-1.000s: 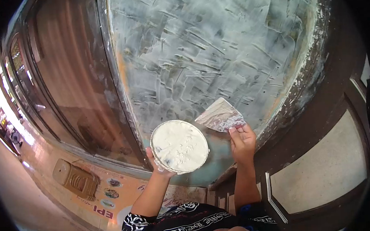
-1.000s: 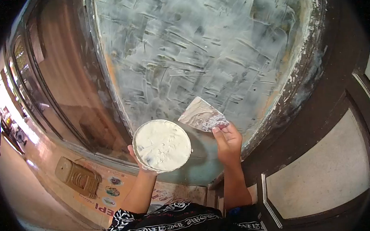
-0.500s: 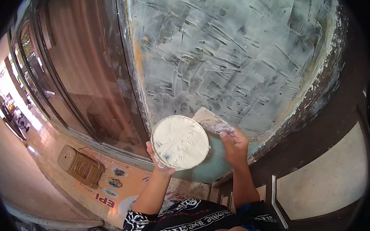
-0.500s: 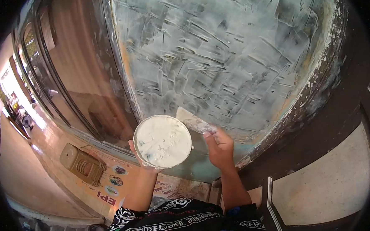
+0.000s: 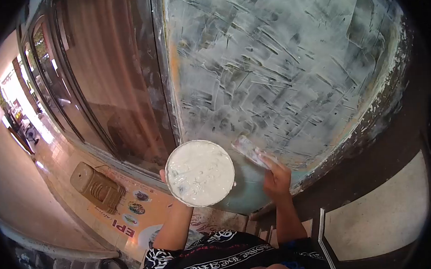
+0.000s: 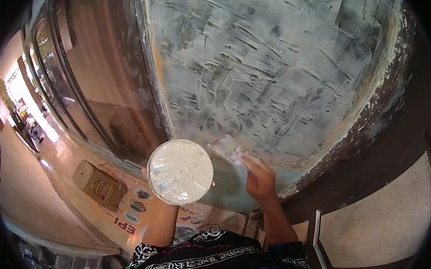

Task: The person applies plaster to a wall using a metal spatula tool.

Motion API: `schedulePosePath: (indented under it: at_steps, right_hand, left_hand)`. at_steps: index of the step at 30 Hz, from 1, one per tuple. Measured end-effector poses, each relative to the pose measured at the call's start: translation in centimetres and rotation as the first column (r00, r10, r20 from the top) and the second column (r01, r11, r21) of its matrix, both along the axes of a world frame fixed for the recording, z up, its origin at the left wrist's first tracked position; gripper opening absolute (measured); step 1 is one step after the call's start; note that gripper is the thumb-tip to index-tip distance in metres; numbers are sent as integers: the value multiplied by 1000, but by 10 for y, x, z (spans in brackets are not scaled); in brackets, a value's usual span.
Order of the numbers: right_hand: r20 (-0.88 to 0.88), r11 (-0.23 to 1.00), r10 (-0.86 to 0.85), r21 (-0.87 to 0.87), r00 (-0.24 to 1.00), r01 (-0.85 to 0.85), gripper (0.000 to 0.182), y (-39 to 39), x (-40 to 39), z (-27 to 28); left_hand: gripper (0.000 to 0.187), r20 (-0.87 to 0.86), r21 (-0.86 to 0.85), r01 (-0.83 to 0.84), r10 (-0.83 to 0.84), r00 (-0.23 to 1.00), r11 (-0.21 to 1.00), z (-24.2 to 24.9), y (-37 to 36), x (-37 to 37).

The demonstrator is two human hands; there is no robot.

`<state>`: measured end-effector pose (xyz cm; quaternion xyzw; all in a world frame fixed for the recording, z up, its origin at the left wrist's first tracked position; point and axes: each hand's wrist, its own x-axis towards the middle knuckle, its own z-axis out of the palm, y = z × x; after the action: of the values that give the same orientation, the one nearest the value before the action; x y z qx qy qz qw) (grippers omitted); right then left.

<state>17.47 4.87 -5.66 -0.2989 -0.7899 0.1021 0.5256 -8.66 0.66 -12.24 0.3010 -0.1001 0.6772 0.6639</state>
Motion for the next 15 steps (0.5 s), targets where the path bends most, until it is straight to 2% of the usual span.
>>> schedulePosePath:
  at_steps: [1, 2, 3, 4, 5, 6, 10, 12, 15]
  right_hand:
    - [46, 999, 9, 39, 999, -11, 35, -13, 2, 2]
    - [105, 977, 88, 184, 991, -106, 36, -23, 2, 5]
    - [102, 978, 91, 178, 991, -108, 36, -31, -3, 16]
    - [149, 945, 237, 195, 960, -264, 36, -38, -10, 31]
    - [198, 888, 374, 206, 906, -411, 38, -41, -13, 38]
    - [242, 881, 388, 185, 889, -435, 40, -41, -12, 38]
    - [270, 886, 315, 260, 910, -384, 39, -28, -11, 13]
    - [216, 903, 218, 326, 952, -280, 36, -24, -12, 5]
    - [170, 943, 174, 256, 970, -214, 38, -16, -7, 2]
  left_hand:
    - [104, -1, -1, -6, 6, 1000, 1000, -5, 0, -1]
    - [102, 169, -51, 1, 8, 986, 999, -16, 1, -2]
    - [100, 331, -100, 18, 17, 943, 995, -23, 1, -3]
    - [91, 335, -49, -21, 36, 941, 999, -23, 4, -1]
    - [91, 332, -54, -20, 37, 942, 998, -23, 3, -2]
    - [90, 310, -47, -29, 42, 950, 998, -23, 3, -2]
    - [88, 301, -29, -33, 40, 953, 999, -18, 1, 2]
    - [88, 301, 26, -5, -3, 954, 1000, 0, -5, 9]
    - [92, 305, -54, -33, 48, 951, 998, -2, -8, 10]
